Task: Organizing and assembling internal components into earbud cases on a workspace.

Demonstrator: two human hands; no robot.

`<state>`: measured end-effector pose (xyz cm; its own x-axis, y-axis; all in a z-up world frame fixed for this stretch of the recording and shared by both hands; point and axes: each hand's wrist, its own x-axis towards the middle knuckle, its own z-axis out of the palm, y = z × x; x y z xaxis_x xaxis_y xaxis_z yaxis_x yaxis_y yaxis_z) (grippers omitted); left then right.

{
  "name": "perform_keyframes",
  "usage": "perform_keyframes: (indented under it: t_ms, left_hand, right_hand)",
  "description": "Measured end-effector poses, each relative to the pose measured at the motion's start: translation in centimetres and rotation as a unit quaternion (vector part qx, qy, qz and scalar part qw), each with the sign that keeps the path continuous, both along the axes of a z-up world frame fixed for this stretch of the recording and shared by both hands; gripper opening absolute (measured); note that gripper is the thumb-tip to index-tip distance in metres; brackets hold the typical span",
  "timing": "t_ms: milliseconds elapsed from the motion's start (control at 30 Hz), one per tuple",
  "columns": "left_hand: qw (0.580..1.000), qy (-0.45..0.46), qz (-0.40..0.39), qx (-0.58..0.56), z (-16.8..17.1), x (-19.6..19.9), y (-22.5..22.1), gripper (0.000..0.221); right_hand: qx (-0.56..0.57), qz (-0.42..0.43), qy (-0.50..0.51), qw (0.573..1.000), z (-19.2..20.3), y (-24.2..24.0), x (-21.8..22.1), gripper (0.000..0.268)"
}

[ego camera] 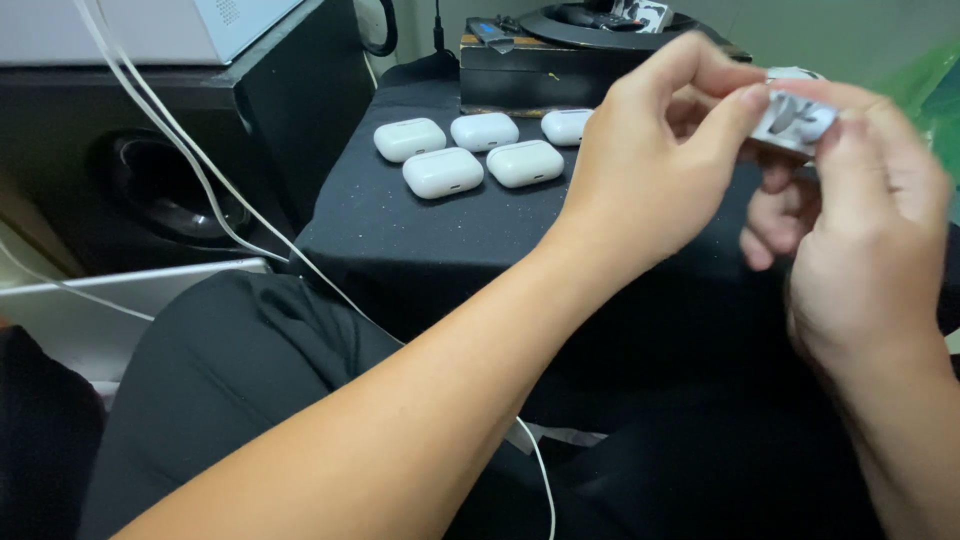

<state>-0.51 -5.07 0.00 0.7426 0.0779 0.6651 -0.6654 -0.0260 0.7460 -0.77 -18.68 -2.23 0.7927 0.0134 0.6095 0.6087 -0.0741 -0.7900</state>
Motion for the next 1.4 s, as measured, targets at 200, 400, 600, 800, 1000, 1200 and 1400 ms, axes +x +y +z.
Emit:
perform_keyframes:
  t_ms: [200, 400, 600, 800, 1000, 1200, 1400]
  left_hand:
    - [0.967, 0.254, 0.023, -0.025, 1.9, -0.6, -0.3, 0.032]
    - [0.949, 0.275, -0.151, -0.044, 1.3, 7.4, -3.2, 0.057]
    - [0.921, -0.030, 0.075, 0.381, -4.7, 25.8, -9.2, 0.027]
    - [0.820, 0.076, 0.096, 0.559, -3.7, 27.0, -11.2, 0.029]
    - [0.797, 0.075, 0.170, 0.575, -2.1, 20.9, -8.3, 0.034]
    - [0.896, -0.025, 0.176, 0.407, -1.1, 14.3, -2.8, 0.027]
    - [0.908, -0.226, 0.125, 0.330, 0.2, 5.6, 1.7, 0.039]
  right_hand:
    - [-0.013, 0.044, 0.112, 0.993, 0.1, -1.1, 1.4, 0.036]
    - [0.022, 0.019, 0.104, 0.994, -1.8, -7.1, 6.4, 0.043]
    - [0.307, 0.010, 0.233, 0.923, -0.4, -10.0, 7.0, 0.057]
    - [0.345, -0.021, 0.250, 0.904, 0.6, -8.9, 5.1, 0.049]
    - [0.304, 0.014, 0.262, 0.916, 1.0, -7.3, 3.8, 0.045]
    - [0.289, 0.036, 0.291, 0.911, 0.9, -6.3, 3.7, 0.038]
    - [0.242, 0.057, 0.289, 0.924, 0.3, -4.3, 3.7, 0.047]
